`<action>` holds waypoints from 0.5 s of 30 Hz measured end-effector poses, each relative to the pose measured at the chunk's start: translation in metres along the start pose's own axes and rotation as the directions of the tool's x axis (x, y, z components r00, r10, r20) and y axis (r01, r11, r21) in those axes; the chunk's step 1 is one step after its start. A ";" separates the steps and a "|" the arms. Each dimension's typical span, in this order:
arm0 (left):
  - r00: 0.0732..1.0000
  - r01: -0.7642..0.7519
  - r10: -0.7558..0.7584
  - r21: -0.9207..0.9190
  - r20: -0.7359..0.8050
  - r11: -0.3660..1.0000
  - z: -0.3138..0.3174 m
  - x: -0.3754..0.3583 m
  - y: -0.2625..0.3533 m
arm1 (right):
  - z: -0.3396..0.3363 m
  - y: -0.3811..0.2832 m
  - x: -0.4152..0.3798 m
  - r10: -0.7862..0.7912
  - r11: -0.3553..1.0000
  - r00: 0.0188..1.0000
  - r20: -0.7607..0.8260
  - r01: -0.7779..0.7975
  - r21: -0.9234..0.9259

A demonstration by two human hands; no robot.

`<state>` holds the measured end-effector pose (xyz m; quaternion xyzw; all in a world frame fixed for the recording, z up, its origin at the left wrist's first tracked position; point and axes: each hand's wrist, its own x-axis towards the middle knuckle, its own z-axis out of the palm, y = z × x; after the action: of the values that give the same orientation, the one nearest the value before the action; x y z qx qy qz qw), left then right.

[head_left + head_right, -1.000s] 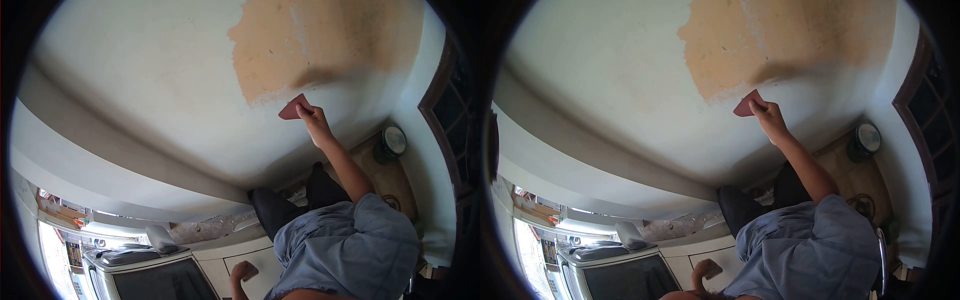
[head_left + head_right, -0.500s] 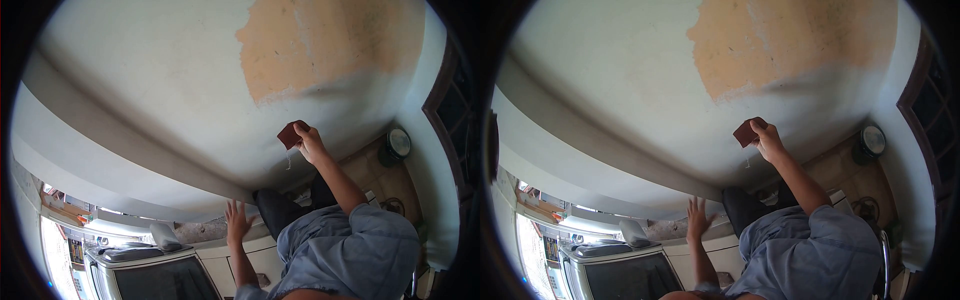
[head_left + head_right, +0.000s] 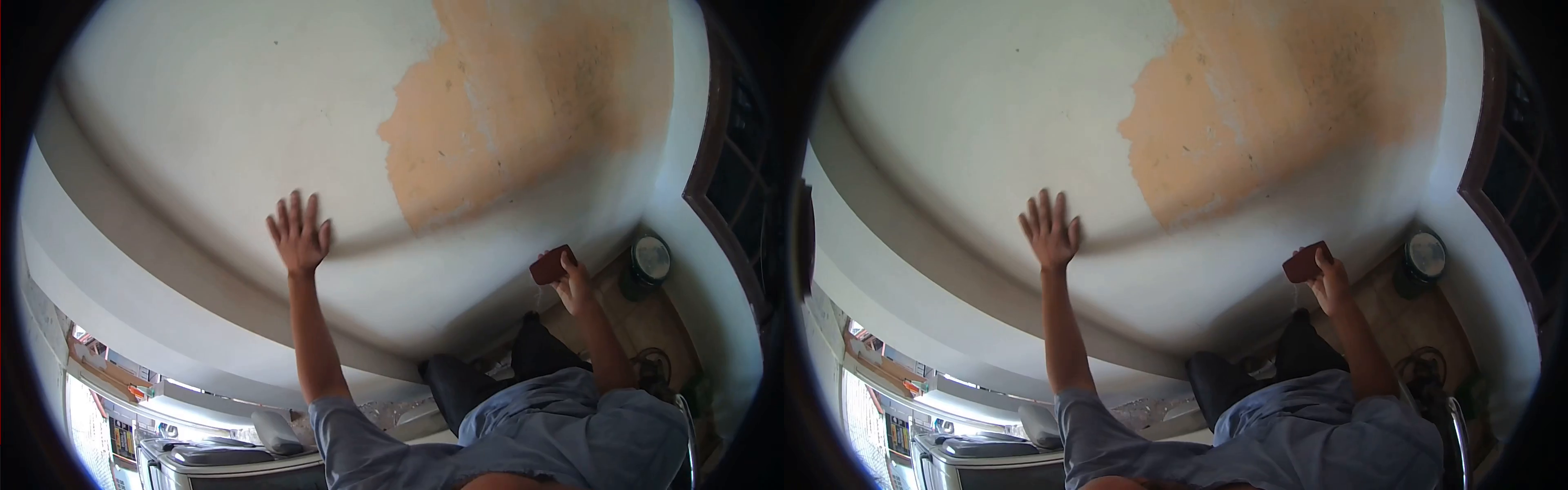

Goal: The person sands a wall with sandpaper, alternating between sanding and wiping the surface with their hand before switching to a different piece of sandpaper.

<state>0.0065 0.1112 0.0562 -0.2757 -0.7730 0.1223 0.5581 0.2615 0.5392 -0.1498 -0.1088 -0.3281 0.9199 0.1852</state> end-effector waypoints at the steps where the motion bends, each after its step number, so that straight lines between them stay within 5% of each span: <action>1: 0.997 0.014 -0.013 0.019 -0.076 1.000 0.003 -0.017 -0.022 | 0.001 0.001 0.004 -0.014 0.995 1.000 0.007 0.014 -0.100; 4: 0.998 0.051 -0.049 0.081 -0.036 0.995 0.003 -0.065 -0.073 | 0.029 0.003 0.025 -0.097 0.923 0.995 0.010 0.094 -0.374; 6: 0.986 0.129 -0.117 0.096 -0.122 0.987 0.008 -0.093 -0.090 | 0.069 -0.005 0.050 -0.445 0.438 0.831 0.335 0.528 -0.727; 8: 0.979 0.136 -0.118 0.105 -0.163 0.985 0.010 -0.096 -0.094 | 0.147 -0.025 0.067 -0.650 0.109 0.464 0.602 0.841 -0.530; 10: 0.974 0.157 -0.136 0.104 -0.182 0.982 0.006 -0.101 -0.094 | 0.220 -0.040 0.088 -0.655 -0.345 0.043 0.755 0.871 -0.349; 11: 0.974 0.151 -0.135 0.079 -0.184 0.985 0.005 -0.100 -0.095 | 0.253 -0.039 0.101 -0.607 -0.491 -0.092 0.789 0.824 -0.281; 12: 0.972 0.149 -0.135 0.057 -0.190 0.987 0.004 -0.100 -0.093 | 0.284 -0.035 0.111 -0.537 -0.567 -0.166 0.827 0.797 -0.208; 15: 0.976 0.133 -0.107 0.133 -0.191 0.982 0.002 -0.097 -0.092 | 0.331 0.021 0.120 -0.233 -0.688 -0.177 0.956 0.725 -0.033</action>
<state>0.0000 -0.0184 0.0238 -0.1973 -0.7226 0.1181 0.6519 0.0402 0.3871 0.0791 0.3079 -0.7361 0.0072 0.6027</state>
